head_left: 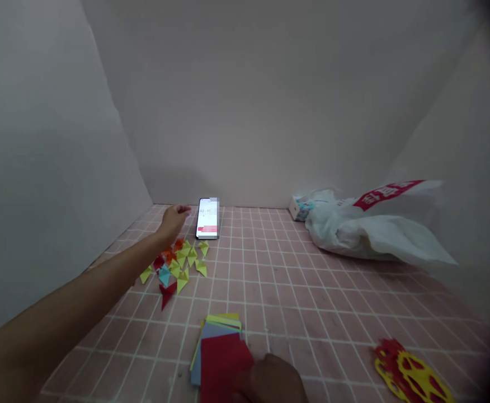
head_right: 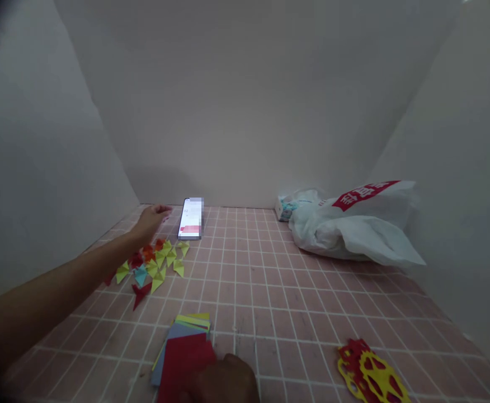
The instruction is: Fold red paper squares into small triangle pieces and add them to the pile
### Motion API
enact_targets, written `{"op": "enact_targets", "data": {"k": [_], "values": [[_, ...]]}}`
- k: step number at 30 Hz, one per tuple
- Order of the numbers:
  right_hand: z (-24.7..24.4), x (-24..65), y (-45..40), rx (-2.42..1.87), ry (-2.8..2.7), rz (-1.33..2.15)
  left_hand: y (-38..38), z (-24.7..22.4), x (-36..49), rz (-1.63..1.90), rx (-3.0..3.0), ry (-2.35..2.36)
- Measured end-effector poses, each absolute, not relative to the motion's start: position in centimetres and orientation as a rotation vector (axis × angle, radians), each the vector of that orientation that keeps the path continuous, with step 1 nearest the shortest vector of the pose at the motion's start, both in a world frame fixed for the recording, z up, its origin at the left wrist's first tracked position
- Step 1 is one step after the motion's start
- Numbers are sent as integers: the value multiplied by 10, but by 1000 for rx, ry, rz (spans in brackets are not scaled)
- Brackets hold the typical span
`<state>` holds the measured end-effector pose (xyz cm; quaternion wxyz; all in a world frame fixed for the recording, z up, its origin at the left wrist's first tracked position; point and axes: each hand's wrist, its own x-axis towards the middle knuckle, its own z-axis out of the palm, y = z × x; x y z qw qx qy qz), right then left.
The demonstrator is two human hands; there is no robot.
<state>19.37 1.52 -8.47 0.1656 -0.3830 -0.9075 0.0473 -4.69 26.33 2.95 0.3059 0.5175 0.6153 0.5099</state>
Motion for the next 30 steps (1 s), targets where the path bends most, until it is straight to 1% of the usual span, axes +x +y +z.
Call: {"op": "enact_targets", "data": {"k": [5,9,13,15,23,26,30], "values": [[-69,190,15,-1090,-2574,51,199,33,-31,1183,1437,1499],[-62,189,14,-1068,-2464,-1,136,34,-16,1059,1491,1383],[-57,191,11,-961,-2325,-48,82,29,-10,794,1718,1329],[-53,191,10,-869,-2203,-92,62,20,-13,760,1877,1280],[-47,189,5,-777,-2017,-8,30,-51,-26,384,2298,1222],[-44,190,3,-796,-2029,51,26,-61,-24,375,2395,1235],[-40,192,1,-860,-2035,132,26,-55,-22,430,2427,1190]]}}
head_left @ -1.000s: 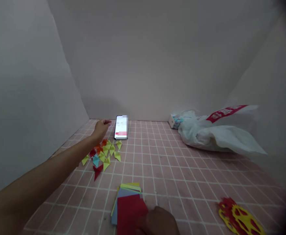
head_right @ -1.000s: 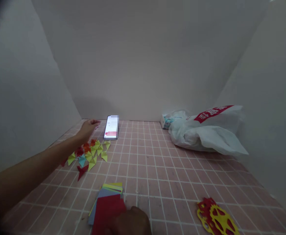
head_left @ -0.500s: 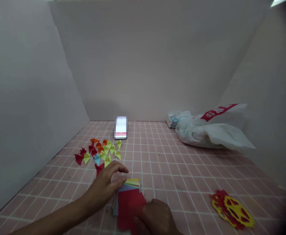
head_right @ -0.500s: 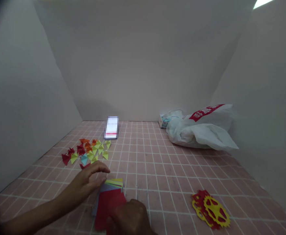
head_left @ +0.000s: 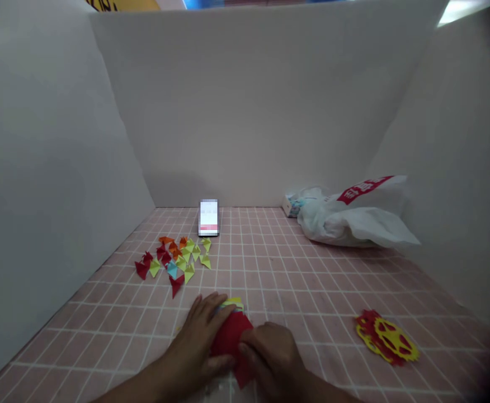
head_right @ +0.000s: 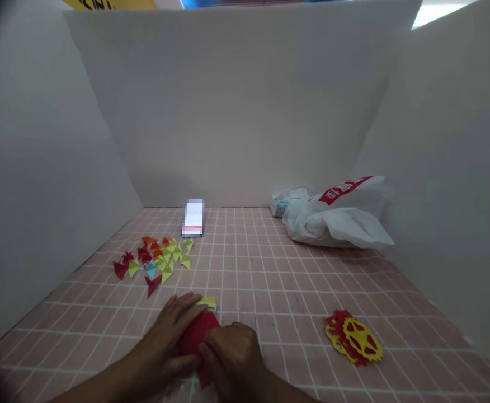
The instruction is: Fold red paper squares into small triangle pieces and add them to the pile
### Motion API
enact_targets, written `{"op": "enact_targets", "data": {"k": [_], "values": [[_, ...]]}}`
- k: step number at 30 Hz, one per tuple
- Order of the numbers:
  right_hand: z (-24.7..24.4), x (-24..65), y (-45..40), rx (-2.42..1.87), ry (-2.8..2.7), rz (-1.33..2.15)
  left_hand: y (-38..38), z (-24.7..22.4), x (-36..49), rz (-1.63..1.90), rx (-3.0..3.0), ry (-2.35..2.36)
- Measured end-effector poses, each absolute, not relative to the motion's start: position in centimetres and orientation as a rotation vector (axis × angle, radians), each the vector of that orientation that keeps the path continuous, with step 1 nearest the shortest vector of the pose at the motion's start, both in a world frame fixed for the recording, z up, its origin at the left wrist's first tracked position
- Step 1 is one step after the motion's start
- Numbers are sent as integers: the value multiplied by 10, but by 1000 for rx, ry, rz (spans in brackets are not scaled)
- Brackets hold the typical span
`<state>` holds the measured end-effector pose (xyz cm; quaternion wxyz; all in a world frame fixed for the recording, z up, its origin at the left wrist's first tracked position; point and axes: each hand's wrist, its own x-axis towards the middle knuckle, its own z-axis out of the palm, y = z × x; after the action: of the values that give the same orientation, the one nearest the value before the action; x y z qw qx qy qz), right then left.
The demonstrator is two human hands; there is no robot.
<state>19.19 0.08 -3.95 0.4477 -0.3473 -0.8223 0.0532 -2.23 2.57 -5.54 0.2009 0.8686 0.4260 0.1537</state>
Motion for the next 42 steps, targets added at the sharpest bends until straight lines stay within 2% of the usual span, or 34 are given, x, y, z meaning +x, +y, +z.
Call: {"op": "enact_targets", "data": {"k": [11,21,31,37,42], "values": [[-38,196,11,-993,-1978,332,32,-43,-21,604,2296,1180],[-50,194,7,-1020,-2370,439,34,-41,-20,670,2199,1229],[-46,197,10,-1207,-2191,567,34,-35,-22,604,2247,1154],[-46,201,14,-1144,-2173,756,35,-43,-22,626,2273,1146],[-45,200,16,-1113,-2152,763,36,-39,-22,659,2237,1168]]}}
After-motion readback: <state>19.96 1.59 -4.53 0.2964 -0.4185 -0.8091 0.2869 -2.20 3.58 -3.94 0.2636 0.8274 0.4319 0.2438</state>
